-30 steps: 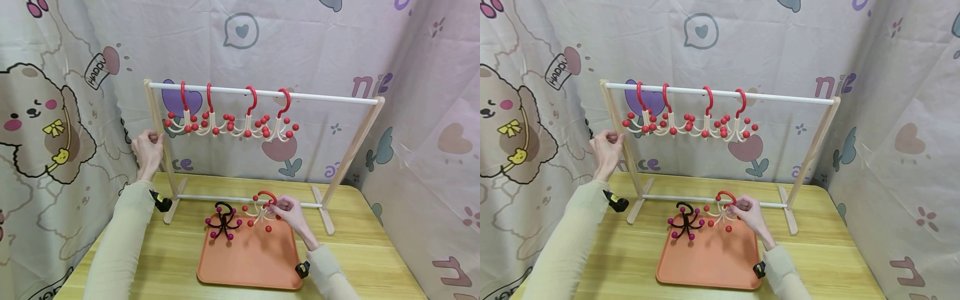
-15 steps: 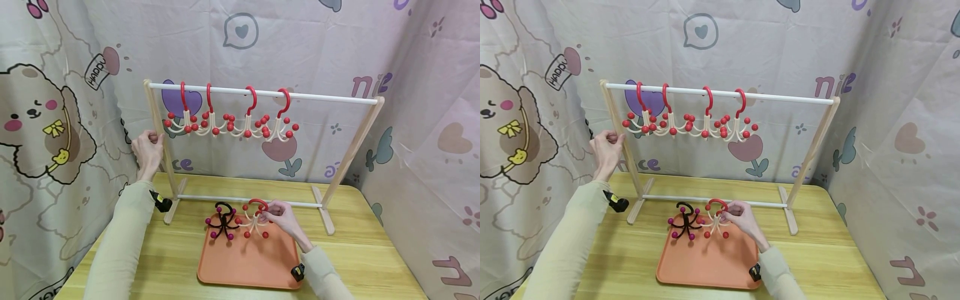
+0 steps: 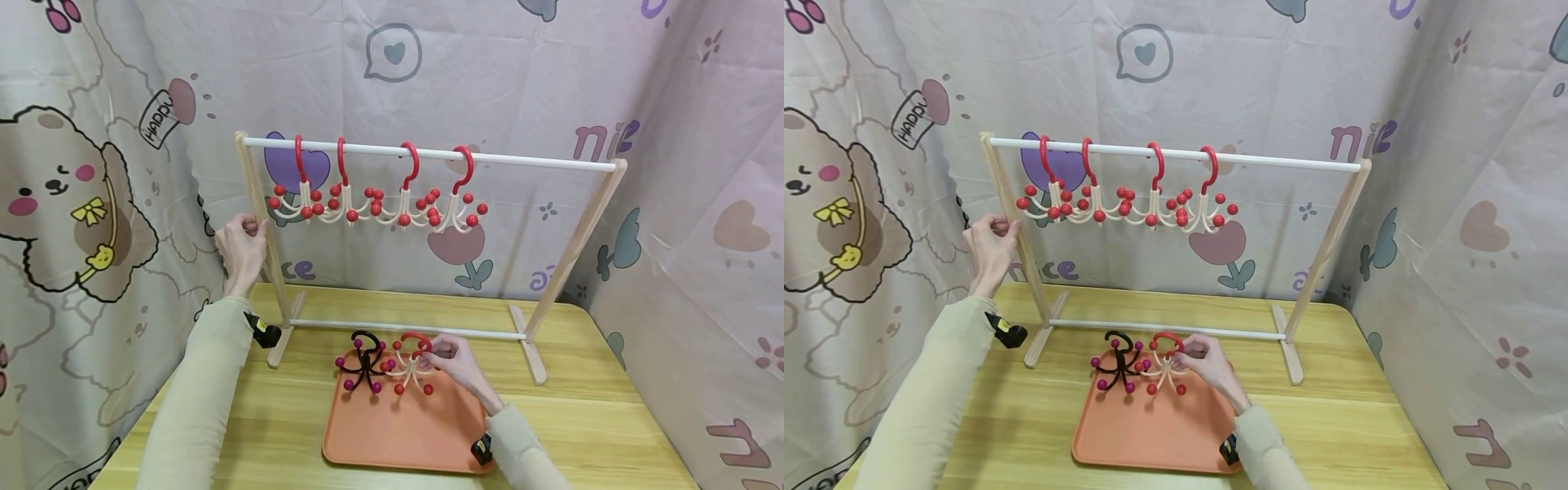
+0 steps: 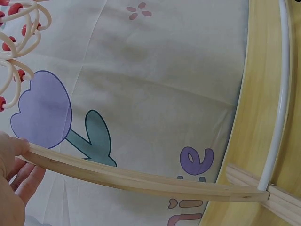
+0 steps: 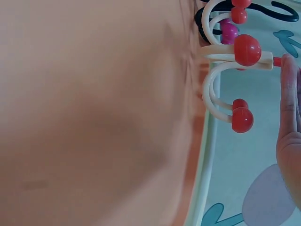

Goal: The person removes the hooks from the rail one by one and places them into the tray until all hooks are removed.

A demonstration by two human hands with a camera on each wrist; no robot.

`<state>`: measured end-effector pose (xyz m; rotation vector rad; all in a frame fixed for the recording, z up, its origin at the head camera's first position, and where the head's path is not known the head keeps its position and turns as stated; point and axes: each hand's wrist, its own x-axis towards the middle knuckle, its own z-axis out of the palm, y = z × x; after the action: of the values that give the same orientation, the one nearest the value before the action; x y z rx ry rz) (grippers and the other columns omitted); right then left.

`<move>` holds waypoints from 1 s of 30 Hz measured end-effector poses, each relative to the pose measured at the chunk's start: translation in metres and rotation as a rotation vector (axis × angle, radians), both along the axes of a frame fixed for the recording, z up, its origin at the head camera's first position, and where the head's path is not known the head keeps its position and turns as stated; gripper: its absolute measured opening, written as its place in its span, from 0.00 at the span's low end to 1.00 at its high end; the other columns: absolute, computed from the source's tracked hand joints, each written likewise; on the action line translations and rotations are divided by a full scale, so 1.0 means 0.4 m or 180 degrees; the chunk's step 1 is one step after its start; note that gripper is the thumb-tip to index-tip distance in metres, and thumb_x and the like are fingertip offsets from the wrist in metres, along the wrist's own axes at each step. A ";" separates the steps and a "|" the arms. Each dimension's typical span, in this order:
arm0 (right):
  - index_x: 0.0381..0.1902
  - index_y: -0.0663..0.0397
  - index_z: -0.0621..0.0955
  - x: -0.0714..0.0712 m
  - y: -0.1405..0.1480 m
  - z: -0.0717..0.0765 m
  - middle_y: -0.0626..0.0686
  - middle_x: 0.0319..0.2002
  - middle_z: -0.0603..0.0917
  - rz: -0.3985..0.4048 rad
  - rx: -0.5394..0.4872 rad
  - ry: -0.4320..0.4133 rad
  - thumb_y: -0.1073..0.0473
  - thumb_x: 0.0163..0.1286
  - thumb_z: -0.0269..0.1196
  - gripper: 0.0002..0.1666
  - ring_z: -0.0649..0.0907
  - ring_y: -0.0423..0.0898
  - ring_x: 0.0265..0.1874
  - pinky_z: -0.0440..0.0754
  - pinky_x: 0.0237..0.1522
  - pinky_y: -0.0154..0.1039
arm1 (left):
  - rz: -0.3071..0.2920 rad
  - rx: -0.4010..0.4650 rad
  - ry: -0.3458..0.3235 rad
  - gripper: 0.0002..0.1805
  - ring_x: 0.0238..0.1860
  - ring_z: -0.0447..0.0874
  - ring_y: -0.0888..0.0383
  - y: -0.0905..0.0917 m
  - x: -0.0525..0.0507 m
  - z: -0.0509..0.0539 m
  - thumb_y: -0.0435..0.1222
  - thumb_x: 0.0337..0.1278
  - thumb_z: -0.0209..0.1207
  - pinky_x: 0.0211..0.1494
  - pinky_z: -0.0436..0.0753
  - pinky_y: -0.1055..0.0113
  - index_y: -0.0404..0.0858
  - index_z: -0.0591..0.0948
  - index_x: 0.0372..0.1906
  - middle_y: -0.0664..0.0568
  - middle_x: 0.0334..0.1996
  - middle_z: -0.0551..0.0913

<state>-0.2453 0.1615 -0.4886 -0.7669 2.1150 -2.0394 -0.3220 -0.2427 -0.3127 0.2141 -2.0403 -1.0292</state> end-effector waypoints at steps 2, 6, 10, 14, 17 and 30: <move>0.42 0.81 0.76 0.000 0.000 -0.006 0.78 0.36 0.85 -0.0004 0.0005 -0.0004 0.70 0.67 0.64 0.13 0.91 0.45 0.30 0.87 0.38 0.57 | -0.0005 0.0014 -0.0012 0.14 0.48 0.80 0.35 0.000 0.001 0.000 0.35 0.66 0.62 0.61 0.71 0.48 0.24 0.83 0.46 0.30 0.42 0.87; 0.41 0.81 0.76 -0.002 0.001 -0.014 0.82 0.37 0.82 0.0038 -0.0050 0.0018 0.71 0.67 0.64 0.13 0.91 0.48 0.31 0.85 0.39 0.61 | -0.0016 0.0043 -0.0028 0.15 0.49 0.79 0.36 0.001 0.002 0.000 0.35 0.66 0.62 0.63 0.70 0.48 0.25 0.83 0.46 0.30 0.42 0.86; 0.42 0.83 0.76 -0.004 0.003 -0.021 0.85 0.37 0.80 0.0099 -0.0126 -0.0005 0.72 0.67 0.63 0.13 0.91 0.48 0.32 0.87 0.39 0.56 | -0.0021 0.0037 -0.0020 0.14 0.49 0.79 0.35 0.001 0.001 -0.001 0.35 0.66 0.62 0.63 0.69 0.48 0.24 0.83 0.45 0.30 0.42 0.86; 0.43 0.84 0.76 -0.003 0.005 -0.025 0.85 0.37 0.80 0.0125 -0.0144 -0.0024 0.72 0.67 0.63 0.14 0.91 0.45 0.32 0.89 0.39 0.48 | -0.0010 0.0029 -0.0019 0.14 0.49 0.79 0.35 0.001 -0.001 0.000 0.35 0.65 0.63 0.63 0.69 0.48 0.24 0.83 0.45 0.30 0.41 0.87; 0.43 0.84 0.76 -0.002 0.006 -0.027 0.84 0.37 0.81 0.0106 -0.0114 -0.0028 0.72 0.67 0.63 0.14 0.91 0.44 0.32 0.89 0.39 0.48 | -0.0009 0.0018 -0.0009 0.14 0.48 0.80 0.35 0.001 -0.001 0.000 0.35 0.66 0.62 0.63 0.70 0.48 0.24 0.83 0.45 0.30 0.41 0.87; 0.43 0.82 0.77 -0.005 0.006 -0.031 0.83 0.38 0.82 0.0028 -0.0019 -0.0081 0.72 0.67 0.63 0.14 0.91 0.44 0.30 0.85 0.39 0.59 | -0.0009 0.0029 -0.0007 0.15 0.48 0.80 0.35 0.000 0.000 0.001 0.35 0.65 0.63 0.63 0.70 0.48 0.25 0.83 0.45 0.30 0.41 0.87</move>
<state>-0.2474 0.1639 -0.5010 -0.7455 2.0894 -2.0409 -0.3220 -0.2428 -0.3122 0.2172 -2.0388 -1.0405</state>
